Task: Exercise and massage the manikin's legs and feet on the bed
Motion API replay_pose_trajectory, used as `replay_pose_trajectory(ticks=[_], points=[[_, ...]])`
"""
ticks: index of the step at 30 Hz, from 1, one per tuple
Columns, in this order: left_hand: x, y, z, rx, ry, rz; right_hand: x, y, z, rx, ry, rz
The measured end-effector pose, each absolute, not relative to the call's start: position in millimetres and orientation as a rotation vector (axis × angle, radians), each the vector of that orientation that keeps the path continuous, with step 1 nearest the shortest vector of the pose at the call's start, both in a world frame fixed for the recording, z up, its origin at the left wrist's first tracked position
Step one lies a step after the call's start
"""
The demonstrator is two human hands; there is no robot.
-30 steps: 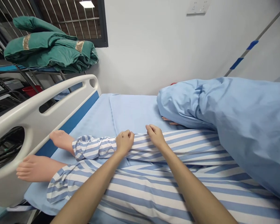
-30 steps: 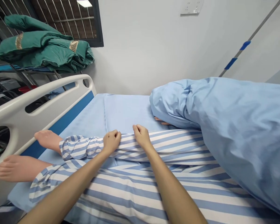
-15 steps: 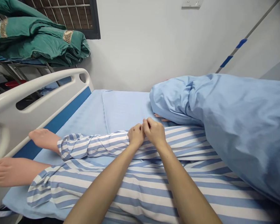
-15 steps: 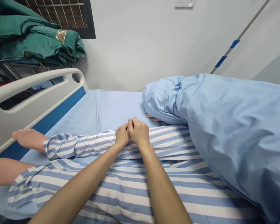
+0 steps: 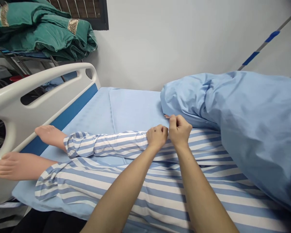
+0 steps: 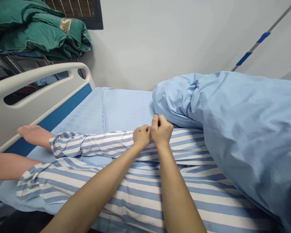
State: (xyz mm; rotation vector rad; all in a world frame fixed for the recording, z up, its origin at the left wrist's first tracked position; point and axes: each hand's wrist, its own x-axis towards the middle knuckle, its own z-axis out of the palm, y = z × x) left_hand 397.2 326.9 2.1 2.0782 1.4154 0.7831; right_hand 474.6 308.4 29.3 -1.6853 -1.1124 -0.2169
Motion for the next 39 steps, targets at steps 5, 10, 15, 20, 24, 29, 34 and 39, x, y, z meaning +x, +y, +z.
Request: replay_pose_trajectory(ticks=[5, 10, 15, 20, 24, 29, 34, 39], points=[[388.0, 333.1, 2.5, 2.072, 1.17, 0.746, 486.8, 308.4, 14.6, -2.037, -1.079, -0.155], [329.3, 346.6, 1.2, 1.88, 1.056, 0.812, 484.9, 312.3, 7.1, -2.21, -1.087, -0.13], [207.3, 382.0, 9.2, 1.778, 1.413, 0.952, 480.4, 312.3, 11.4, -2.264, -1.066, -0.118], [120.0, 392.6, 1.5, 1.77, 1.664, 1.013, 481.5, 314.0, 7.2, -2.253, -1.068, -0.177], [99.8, 384.5, -12.2, 1.972, 1.942, 0.794, 483.4, 314.8, 0.1, -2.254, -1.111, -0.231], [98.5, 384.8, -15.7, 2.115, 1.999, 0.564, 488.9, 314.8, -0.1, -2.335, -1.112, -0.198], [102.5, 382.5, -15.6, 2.163, 2.022, 0.448, 449.8, 330.6, 24.2, -2.181, -1.204, -0.066], [102.4, 383.5, -13.1, 2.194, 1.996, 0.408, 305.4, 361.6, 31.5, -1.635, -1.463, 0.161]])
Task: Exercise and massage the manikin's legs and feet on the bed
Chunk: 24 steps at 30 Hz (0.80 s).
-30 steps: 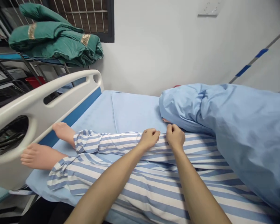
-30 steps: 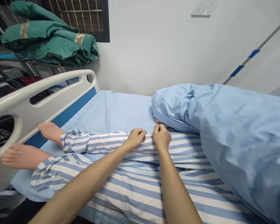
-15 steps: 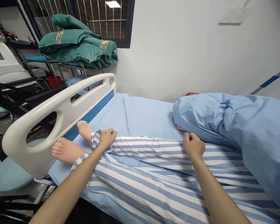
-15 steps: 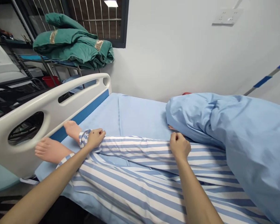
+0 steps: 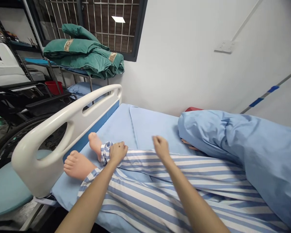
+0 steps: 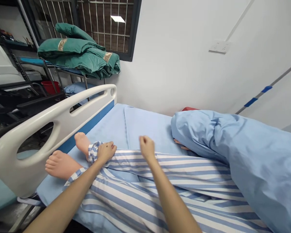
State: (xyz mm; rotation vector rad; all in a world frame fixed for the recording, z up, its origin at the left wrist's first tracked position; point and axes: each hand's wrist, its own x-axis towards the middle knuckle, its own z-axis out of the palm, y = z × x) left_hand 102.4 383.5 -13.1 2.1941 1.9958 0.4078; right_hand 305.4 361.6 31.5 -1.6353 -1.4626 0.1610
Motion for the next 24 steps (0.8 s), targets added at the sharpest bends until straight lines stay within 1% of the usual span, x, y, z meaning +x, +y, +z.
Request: replay_pose_trajectory(ticks=[2, 4, 6, 9, 12, 15, 17, 19, 22, 24], points=[[100.1, 385.3, -12.4, 2.193, 1.961, 0.373, 246.0, 370.1, 20.1, -1.491, -1.596, 0.281], [97.1, 386.6, -12.6, 2.194, 1.905, 0.322, 205.1, 375.1, 4.4, -1.407, -1.741, 0.408], [94.8, 387.4, -13.0, 2.2, 1.872, 0.312, 186.7, 378.7, -10.3, -1.413, -1.686, 0.479], [96.3, 390.6, -11.5, 2.146, 1.929, 0.401, 189.2, 384.8, -22.5, -1.427, -1.505, 0.562], [107.1, 399.1, -7.6, 1.928, 1.974, 0.597, 200.1, 390.5, -23.5, -1.337, -1.418, 0.681], [122.9, 408.2, -8.7, 1.672, 1.808, 0.978, 202.4, 393.5, -23.2, -1.292, -1.297, 0.756], [130.4, 411.0, -14.1, 1.57, 1.707, 1.132, 200.3, 393.1, -23.4, -1.31, -1.274, 0.75], [132.8, 410.8, -20.2, 1.564, 1.682, 1.179, 199.3, 390.3, -20.8, -1.366, -1.333, 0.665], [130.2, 406.9, -24.3, 1.668, 1.647, 1.152, 206.3, 382.7, -7.6, -1.492, -1.559, 0.481], [128.7, 403.4, -22.8, 1.734, 1.629, 1.077, 218.0, 377.6, 3.5, -1.52, -1.75, 0.431]])
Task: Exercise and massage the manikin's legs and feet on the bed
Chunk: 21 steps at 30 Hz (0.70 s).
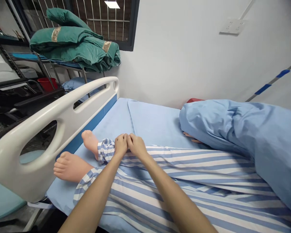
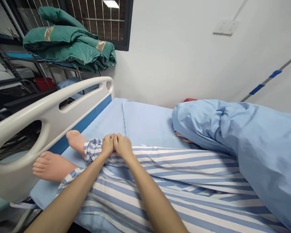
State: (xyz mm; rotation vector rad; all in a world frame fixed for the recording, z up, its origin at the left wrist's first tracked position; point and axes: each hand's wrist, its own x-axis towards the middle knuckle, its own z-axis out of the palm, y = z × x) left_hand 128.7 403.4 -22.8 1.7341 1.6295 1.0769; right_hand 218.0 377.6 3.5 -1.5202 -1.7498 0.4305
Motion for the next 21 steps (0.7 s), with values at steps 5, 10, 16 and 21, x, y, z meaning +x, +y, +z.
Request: replay_pose_trajectory(ticks=[5, 10, 16, 21], points=[[131.8, 398.8, -17.4, 1.757, 1.746, 0.976, 252.5, 373.6, 6.0, -1.486, -1.685, 0.431], [147.0, 400.5, -8.1, 1.704, 1.728, 1.043, 263.6, 376.9, -10.8, -1.465, -1.496, 0.529], [189.1, 386.7, -2.7, 1.598, 1.659, 1.178, 264.8, 381.5, -14.5, -1.393, -1.339, 0.597], [196.4, 379.1, -11.2, 1.751, 1.776, 0.984, 276.4, 379.8, 1.9, -1.43, -1.32, 0.577]])
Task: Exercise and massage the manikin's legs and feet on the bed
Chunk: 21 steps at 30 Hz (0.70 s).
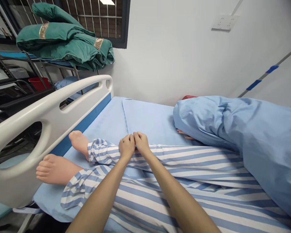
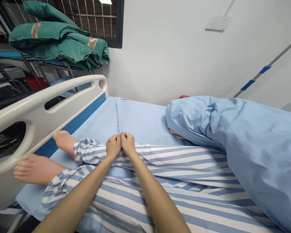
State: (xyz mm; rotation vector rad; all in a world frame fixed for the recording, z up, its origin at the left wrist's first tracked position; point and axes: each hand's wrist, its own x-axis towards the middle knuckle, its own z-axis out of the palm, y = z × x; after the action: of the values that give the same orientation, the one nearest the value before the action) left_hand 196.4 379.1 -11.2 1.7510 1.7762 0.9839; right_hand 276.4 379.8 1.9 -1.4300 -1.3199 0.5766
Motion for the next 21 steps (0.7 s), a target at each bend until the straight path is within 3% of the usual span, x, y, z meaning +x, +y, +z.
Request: replay_pose_trajectory(ticks=[4, 14, 21], points=[[194.5, 378.7, -16.4, 1.791, 1.808, 0.984, 294.2, 369.7, 13.5, -1.411, -1.298, 0.456], [227.5, 388.4, 10.1, 1.701, 1.568, 1.126, 310.1, 368.5, -19.9, -1.451, -1.254, 0.465], [245.5, 379.0, -3.3, 1.815, 1.731, 0.903, 315.7, 373.3, -10.4, -1.426, -1.105, 0.584]])
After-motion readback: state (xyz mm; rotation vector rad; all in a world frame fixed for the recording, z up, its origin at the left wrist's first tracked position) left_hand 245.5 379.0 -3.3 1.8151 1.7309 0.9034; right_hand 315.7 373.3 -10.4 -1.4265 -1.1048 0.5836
